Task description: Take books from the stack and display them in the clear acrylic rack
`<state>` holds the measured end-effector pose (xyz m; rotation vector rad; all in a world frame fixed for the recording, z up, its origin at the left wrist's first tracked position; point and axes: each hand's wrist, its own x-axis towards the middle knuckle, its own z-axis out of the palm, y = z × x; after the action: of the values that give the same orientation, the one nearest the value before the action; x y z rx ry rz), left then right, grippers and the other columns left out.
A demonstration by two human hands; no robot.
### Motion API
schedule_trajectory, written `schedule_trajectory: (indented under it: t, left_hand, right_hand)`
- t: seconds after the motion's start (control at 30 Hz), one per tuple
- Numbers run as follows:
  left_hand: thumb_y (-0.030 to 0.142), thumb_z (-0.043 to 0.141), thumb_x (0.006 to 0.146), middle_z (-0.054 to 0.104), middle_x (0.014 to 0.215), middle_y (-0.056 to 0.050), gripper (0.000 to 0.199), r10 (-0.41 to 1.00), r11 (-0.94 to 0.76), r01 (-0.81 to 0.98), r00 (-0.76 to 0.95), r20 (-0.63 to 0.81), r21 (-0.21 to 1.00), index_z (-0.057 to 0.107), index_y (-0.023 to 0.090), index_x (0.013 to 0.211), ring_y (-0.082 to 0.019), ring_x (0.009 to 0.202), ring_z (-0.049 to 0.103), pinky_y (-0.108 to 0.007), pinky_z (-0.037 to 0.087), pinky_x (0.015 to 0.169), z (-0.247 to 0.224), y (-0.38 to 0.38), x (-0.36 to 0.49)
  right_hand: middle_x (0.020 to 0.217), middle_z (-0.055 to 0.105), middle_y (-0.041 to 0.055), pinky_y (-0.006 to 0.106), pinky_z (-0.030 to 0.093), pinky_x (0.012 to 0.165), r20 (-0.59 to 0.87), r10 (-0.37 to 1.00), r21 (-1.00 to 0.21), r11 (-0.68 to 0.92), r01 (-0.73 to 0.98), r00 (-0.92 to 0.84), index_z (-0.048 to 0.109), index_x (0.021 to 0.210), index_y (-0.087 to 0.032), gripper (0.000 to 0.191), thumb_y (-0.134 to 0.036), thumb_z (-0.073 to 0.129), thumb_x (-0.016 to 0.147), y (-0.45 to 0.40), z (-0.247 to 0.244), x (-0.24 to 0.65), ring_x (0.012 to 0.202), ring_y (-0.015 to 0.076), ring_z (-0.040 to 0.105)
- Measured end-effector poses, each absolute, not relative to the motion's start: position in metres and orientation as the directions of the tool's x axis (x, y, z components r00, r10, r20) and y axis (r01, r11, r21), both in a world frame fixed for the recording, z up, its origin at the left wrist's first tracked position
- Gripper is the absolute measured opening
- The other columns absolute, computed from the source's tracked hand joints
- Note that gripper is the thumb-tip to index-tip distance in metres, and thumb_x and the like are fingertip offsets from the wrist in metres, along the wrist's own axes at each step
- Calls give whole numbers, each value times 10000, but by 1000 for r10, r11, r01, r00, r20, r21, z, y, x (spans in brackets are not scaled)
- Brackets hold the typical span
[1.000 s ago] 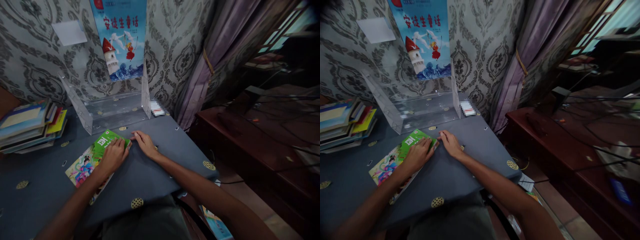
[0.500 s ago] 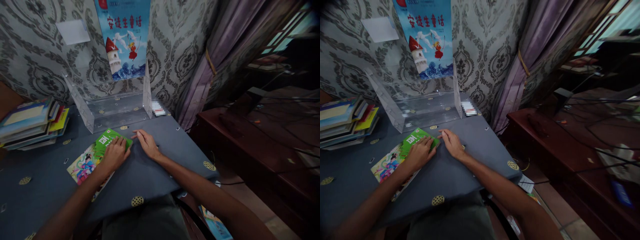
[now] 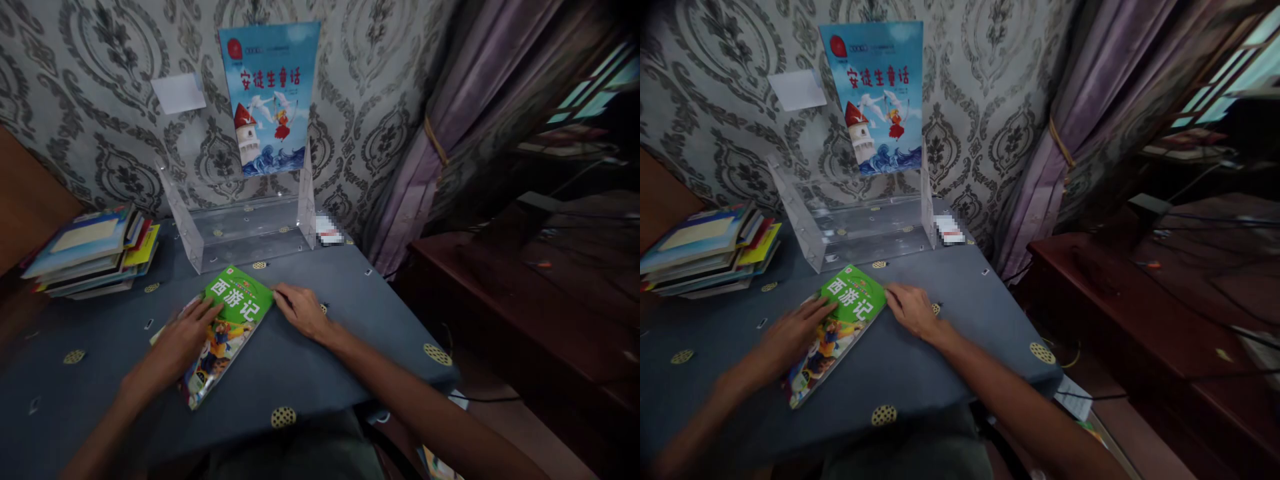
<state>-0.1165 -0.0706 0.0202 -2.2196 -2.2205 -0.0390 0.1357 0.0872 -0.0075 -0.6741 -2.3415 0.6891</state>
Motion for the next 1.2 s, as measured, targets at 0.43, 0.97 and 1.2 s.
schedule_trajectory:
  t: [0.43, 0.97, 1.2]
  left_hand:
    - [275, 399, 927, 490, 1514, -36, 552, 997, 75, 979, -74, -8, 188, 457, 356, 1471, -290, 1311, 550, -412, 512, 1026, 3, -140, -151]
    - [554, 471, 955, 551, 1417, -170, 568, 957, -241, 967, 251, 145, -86, 522, 167, 1368, -319, 1315, 511, -482, 457, 1051, 22, -118, -31]
    - [447, 374, 1022, 572, 1406, -181, 486, 930, -252, 955, 284, 233, -155, 528, 125, 1351, -305, 1311, 534, -467, 471, 1052, 7, -110, -17]
  right_hand:
    - [971, 733, 94, 323, 511, 821, 433, 588, -624, 743, 243, -684, 653, 1113, -171, 278, -235, 407, 999, 102, -14, 129, 871, 206, 688]
    - [1258, 666, 131, 430, 446, 1045, 375, 500, -612, 766, 196, -781, 576, 1301, -141, 361, -257, 416, 998, 134, -26, 106, 1179, 243, 601]
    - [1290, 654, 114, 466, 390, 1108, 411, 486, -551, 806, 215, -771, 599, 1282, -165, 347, -293, 423, 1011, 117, -28, 111, 1333, 242, 486]
